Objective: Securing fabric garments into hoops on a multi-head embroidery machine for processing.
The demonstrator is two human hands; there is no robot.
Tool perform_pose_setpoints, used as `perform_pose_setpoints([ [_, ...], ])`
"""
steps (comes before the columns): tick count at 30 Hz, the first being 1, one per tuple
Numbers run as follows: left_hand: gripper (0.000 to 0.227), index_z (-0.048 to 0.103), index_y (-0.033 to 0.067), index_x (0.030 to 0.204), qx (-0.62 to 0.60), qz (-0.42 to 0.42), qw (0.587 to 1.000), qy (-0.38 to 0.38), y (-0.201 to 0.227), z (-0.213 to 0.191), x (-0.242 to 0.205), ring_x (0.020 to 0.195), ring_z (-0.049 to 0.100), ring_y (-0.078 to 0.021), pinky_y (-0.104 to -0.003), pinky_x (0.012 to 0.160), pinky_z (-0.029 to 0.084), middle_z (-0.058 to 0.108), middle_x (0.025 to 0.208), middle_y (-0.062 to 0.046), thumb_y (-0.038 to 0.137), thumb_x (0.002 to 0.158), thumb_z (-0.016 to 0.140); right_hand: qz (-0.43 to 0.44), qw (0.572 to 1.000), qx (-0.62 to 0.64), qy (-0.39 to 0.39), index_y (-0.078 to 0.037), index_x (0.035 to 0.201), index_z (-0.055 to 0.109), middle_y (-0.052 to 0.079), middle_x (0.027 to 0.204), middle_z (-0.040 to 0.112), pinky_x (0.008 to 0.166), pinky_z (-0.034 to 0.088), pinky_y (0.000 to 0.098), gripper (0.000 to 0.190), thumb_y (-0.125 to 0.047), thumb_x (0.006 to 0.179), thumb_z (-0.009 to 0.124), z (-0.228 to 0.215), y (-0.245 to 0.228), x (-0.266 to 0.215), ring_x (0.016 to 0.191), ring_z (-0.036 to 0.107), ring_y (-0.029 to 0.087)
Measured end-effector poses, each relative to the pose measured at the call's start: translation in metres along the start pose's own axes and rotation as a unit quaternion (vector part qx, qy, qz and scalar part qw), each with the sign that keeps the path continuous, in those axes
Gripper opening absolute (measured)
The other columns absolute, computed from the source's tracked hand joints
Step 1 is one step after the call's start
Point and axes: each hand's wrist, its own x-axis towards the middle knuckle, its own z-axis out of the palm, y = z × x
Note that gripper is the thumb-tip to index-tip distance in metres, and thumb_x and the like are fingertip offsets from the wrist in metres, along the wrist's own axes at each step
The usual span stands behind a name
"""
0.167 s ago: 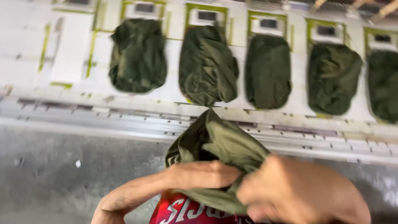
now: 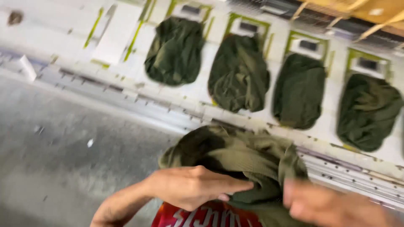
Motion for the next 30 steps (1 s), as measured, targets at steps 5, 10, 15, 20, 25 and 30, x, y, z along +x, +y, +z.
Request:
perform_pose_setpoints([
  [5, 0.052, 0.035, -0.0092, 0.152, 0.022, 0.022, 0.999, 0.005, 0.062, -0.007, -0.040, 0.131, 0.068, -0.0367, -0.044, 0.103, 0.064, 0.055, 0.150, -0.027, -0.011, 0.106, 0.059, -0.476, 0.855, 0.204, 0.025, -0.002, 0.156, 0.037, 0.018, 0.145, 0.061, 0.120, 0.045, 0.0510, 0.068, -0.062, 0.125, 0.042, 0.000, -0.047, 0.129, 0.129, 0.063, 0.031],
  [10, 0.047, 0.043, 0.0013, 0.151, 0.060, -0.170, 0.973, 0.142, 0.063, -0.014, -0.098, 0.134, 0.064, -0.0337, -0.041, 0.108, 0.056, 0.055, 0.152, -0.017, 0.015, 0.107, 0.047, -0.018, 0.907, -0.166, 0.387, -0.026, 0.113, 0.080, -0.012, 0.103, 0.082, 0.084, 0.048, 0.0286, 0.031, -0.039, 0.089, 0.067, 0.047, -0.094, 0.099, 0.085, 0.072, 0.011],
  [15, 0.040, 0.052, 0.0075, 0.145, 0.114, -0.180, 0.944, 0.252, 0.083, -0.013, -0.154, 0.049, 0.060, -0.0190, -0.030, 0.053, 0.052, 0.065, 0.134, -0.015, 0.020, 0.109, 0.042, 0.193, 0.965, -0.081, 0.160, -0.045, 0.163, 0.028, -0.005, 0.066, 0.060, 0.053, 0.034, 0.0364, 0.083, -0.053, 0.086, 0.057, 0.045, -0.099, 0.162, 0.042, 0.045, 0.017],
  [20, 0.048, 0.037, -0.0207, 0.144, 0.124, -0.002, 0.980, 0.159, 0.104, -0.041, -0.230, 0.148, 0.047, -0.0471, -0.049, 0.121, 0.049, 0.040, 0.155, -0.037, 0.016, 0.115, 0.029, -0.117, 0.972, -0.094, 0.183, -0.023, 0.151, 0.057, 0.000, 0.103, 0.070, 0.083, 0.043, 0.0164, 0.064, -0.005, 0.090, 0.064, 0.060, -0.122, 0.225, 0.077, 0.064, 0.018],
  [25, 0.065, 0.024, 0.0075, 0.164, 0.062, 0.016, 0.986, 0.156, 0.059, -0.108, -0.307, 0.167, 0.022, -0.0340, -0.051, 0.144, 0.016, 0.023, 0.173, -0.015, 0.054, 0.118, 0.031, 0.103, 0.971, -0.155, 0.149, -0.055, 0.133, 0.073, -0.011, 0.127, 0.058, 0.085, 0.045, 0.0252, 0.071, -0.005, 0.083, 0.064, 0.070, -0.181, 0.255, 0.095, 0.076, 0.013],
  [30, 0.077, 0.017, 0.0132, 0.163, -0.121, -0.277, 0.937, 0.177, -0.075, -0.166, -0.332, 0.159, 0.015, -0.0236, -0.042, 0.128, 0.013, 0.017, 0.172, -0.008, 0.057, 0.101, 0.028, 0.015, 0.860, -0.317, 0.400, -0.036, 0.108, 0.069, -0.002, 0.100, 0.063, 0.066, 0.052, 0.0360, 0.056, -0.006, 0.067, 0.046, 0.096, -0.243, 0.279, 0.056, 0.055, 0.019],
])
